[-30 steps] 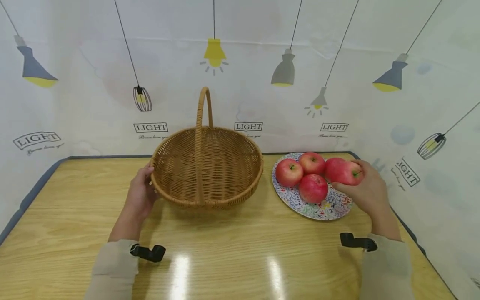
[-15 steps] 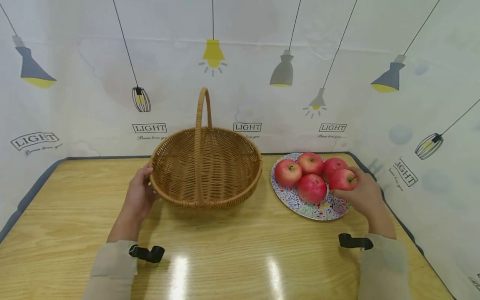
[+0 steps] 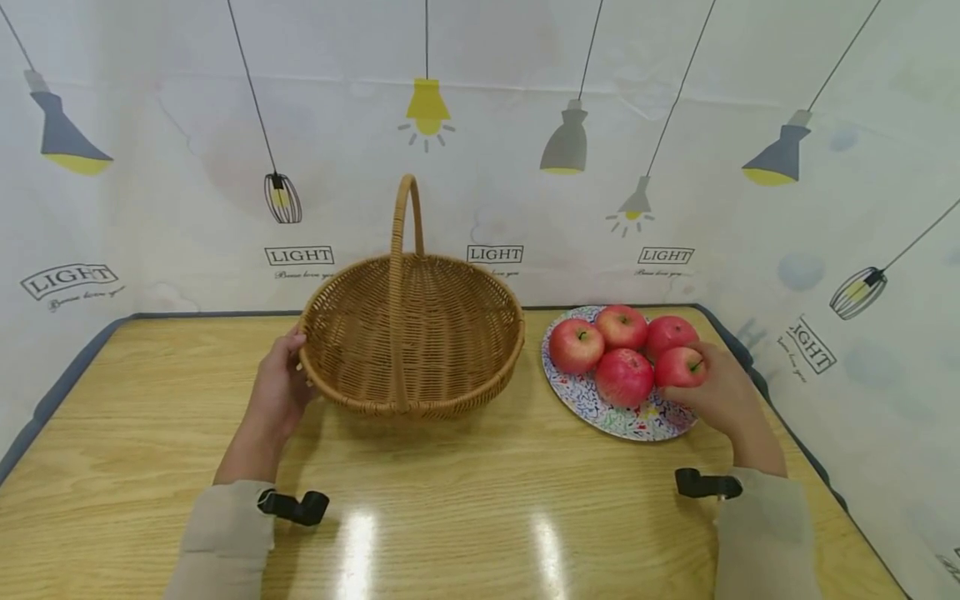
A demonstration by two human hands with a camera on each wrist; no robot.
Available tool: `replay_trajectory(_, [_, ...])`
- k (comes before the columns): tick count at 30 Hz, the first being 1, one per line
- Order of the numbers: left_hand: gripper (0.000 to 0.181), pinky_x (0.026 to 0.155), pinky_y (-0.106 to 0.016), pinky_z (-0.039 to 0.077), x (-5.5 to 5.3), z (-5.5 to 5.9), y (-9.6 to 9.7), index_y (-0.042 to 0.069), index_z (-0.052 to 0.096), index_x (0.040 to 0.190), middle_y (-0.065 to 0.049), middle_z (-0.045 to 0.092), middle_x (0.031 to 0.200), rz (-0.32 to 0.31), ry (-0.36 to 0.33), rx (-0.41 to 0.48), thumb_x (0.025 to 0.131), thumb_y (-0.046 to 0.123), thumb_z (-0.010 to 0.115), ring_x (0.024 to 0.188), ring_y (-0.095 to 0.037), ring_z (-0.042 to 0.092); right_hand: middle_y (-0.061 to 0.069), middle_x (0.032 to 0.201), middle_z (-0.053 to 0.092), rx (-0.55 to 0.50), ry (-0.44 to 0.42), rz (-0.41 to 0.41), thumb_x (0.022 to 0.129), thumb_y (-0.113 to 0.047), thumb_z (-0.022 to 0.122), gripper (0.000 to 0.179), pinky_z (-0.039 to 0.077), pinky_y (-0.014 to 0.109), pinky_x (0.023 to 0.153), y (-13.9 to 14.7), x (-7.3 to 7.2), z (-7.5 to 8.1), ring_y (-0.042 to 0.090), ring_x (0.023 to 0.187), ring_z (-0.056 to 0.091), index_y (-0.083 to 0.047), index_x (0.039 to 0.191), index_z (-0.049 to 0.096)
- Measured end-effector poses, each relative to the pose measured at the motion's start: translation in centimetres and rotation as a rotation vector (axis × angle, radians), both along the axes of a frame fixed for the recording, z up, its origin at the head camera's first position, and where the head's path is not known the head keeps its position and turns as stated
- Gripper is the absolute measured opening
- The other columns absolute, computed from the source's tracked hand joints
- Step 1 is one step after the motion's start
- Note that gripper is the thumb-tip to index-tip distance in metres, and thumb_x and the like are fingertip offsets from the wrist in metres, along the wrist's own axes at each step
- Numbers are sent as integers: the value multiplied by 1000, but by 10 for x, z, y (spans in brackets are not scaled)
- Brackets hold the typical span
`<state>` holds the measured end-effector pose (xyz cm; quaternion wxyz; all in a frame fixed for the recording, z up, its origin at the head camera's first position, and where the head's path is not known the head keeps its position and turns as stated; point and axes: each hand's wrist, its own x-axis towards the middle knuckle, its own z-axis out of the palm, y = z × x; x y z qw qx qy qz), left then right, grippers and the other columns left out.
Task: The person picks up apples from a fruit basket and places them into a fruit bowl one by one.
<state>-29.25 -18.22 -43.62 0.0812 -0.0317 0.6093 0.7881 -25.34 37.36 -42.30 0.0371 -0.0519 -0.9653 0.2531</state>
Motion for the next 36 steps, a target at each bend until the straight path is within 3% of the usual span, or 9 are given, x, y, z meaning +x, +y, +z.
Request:
replay_trajectory(9, [62,124,-55,19,0,-1,-1,30,12,164,-11,4,172,-4,5,2,105,41,28,157,-31,16,36,136,52,13,-14,14,81,-31,79,88,47,63,97,4,-4,-10,49,117,53,11,146,38])
replay_trajectory(18, [61,118,-46,29,1,-2,-1,31,15,163,-11,9,171,-6,16,-24,105,42,28,156,-30,21,37,138,49,-9,-48,7,81,-32,79,90,46,65,97,4,-4,-12,50,119,51,12,147,36])
replay_trajectory(26, [61,123,-54,21,0,-1,-1,30,14,164,-11,8,171,-2,14,-12,105,41,28,156,-30,19,35,138,48,-78,-53,19,82,-30,78,93,46,63,100,4,-4,-12,47,118,52,13,148,29])
replay_trajectory(36, [62,124,-54,20,0,-1,0,29,14,164,-11,9,171,10,10,-14,105,42,29,156,-30,20,33,138,49,-84,-65,21,83,-32,79,93,46,62,100,6,-4,-13,46,118,52,11,148,29])
